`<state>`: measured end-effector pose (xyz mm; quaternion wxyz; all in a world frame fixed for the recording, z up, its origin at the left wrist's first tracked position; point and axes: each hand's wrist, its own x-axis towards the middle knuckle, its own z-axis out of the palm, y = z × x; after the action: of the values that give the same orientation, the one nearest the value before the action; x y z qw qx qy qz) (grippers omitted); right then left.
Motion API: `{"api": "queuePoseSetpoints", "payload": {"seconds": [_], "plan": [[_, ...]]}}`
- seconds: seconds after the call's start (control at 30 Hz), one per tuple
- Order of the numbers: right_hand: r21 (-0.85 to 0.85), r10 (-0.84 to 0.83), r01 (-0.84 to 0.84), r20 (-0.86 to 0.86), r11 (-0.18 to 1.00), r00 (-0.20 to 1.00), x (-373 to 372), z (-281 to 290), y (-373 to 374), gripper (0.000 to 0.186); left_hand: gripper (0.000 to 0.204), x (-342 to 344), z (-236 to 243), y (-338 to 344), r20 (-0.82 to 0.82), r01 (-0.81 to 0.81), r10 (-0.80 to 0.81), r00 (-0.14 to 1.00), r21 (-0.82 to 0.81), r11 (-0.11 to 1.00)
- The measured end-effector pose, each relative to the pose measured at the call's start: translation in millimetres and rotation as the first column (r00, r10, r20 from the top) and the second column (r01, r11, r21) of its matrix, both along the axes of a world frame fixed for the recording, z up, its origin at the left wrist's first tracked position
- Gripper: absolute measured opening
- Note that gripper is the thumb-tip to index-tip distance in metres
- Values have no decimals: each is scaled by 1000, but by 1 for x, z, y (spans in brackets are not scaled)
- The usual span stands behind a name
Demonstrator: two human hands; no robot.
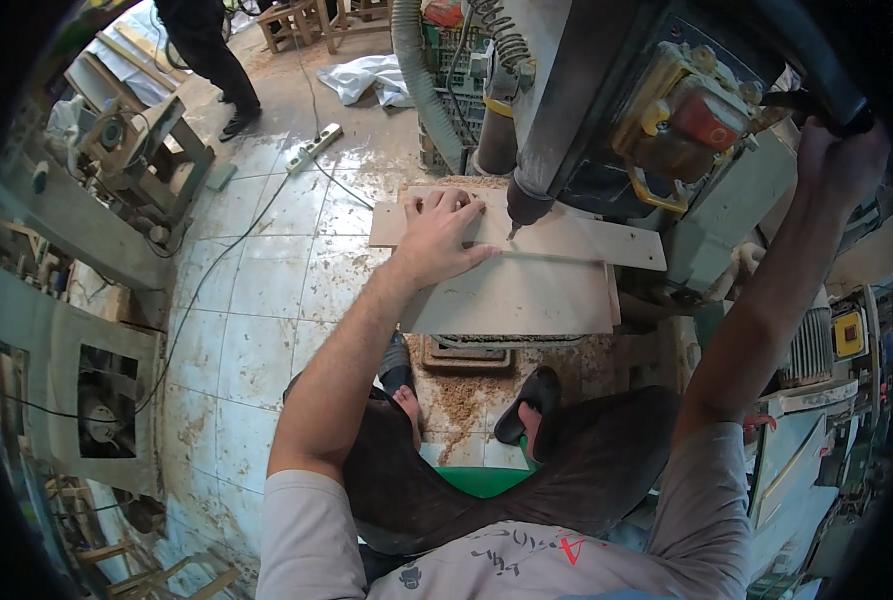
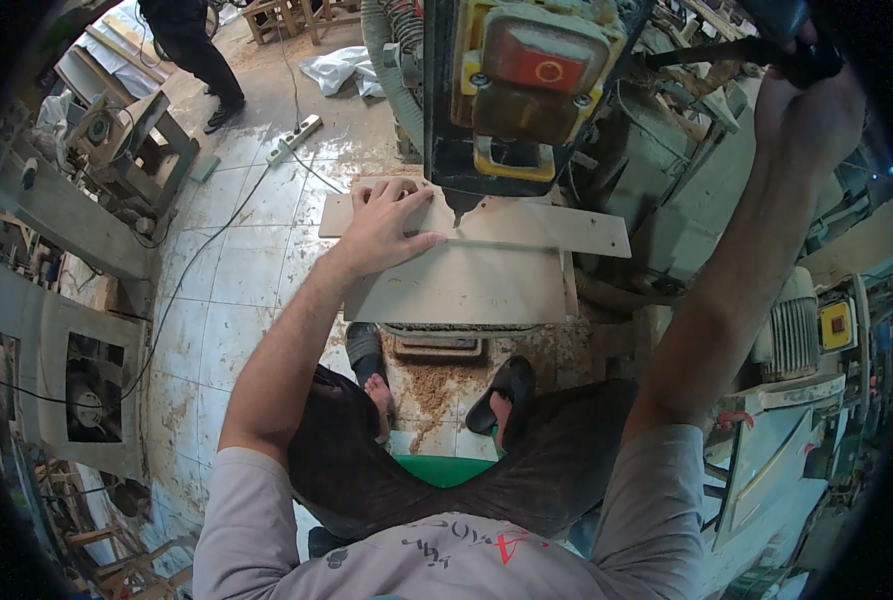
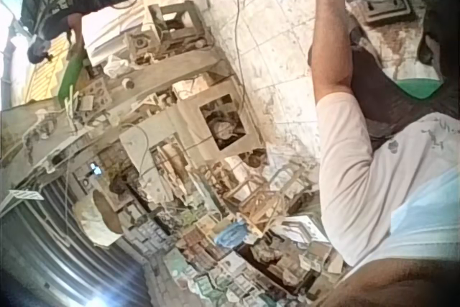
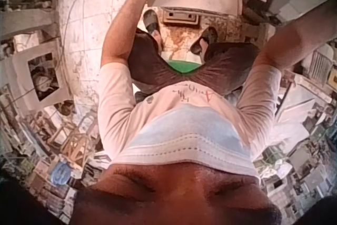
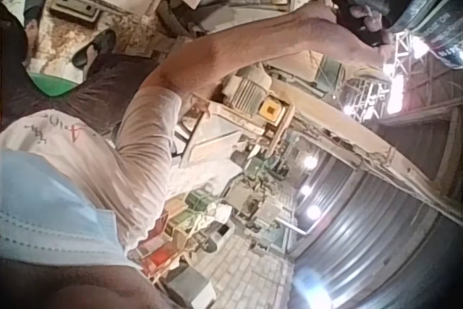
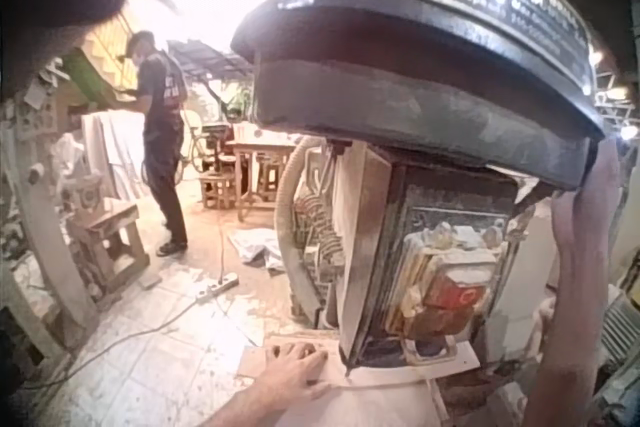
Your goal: The person uses a drill press to drill multiple holes into a wooden plank, repositioning the board and using the manual lever to lower the drill bit between each hole.
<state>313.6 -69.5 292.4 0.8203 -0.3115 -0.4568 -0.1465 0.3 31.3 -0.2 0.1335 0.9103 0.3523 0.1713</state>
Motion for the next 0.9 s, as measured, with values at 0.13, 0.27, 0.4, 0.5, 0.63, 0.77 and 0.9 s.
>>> {"api": "queuePoseSetpoints", "payload": {"seconds": [0.13,0.27,0.4,0.5,0.63,0.77,0.9], "plan": [[154,243,-226,-101,962,965,-19,-2,-6,25,70,4,0,0,-18,-11,11,1000,7,1000],[66,285,-283,-15,957,959,-24,-7,-15,32,70,4,4,-1,-41,-25,25,999,-6,1000],[36,230,-229,-26,973,973,-40,-10,-19,36,70,5,3,-5,-53,-30,32,998,28,999],[30,204,-203,-28,979,979,-44,-11,-21,36,69,7,3,-5,-65,-30,28,998,-20,999],[34,215,-214,-30,976,976,-46,-12,-22,35,68,4,5,-4,-57,-25,23,998,-27,999],[32,262,-262,-12,965,965,-43,-14,-23,34,71,3,1,0,-29,-7,7,1000,-13,1000],[12,277,-277,-7,961,961,-38,-12,-24,32,72,2,0,2,-4,6,-6,1000,20,1000]]}}
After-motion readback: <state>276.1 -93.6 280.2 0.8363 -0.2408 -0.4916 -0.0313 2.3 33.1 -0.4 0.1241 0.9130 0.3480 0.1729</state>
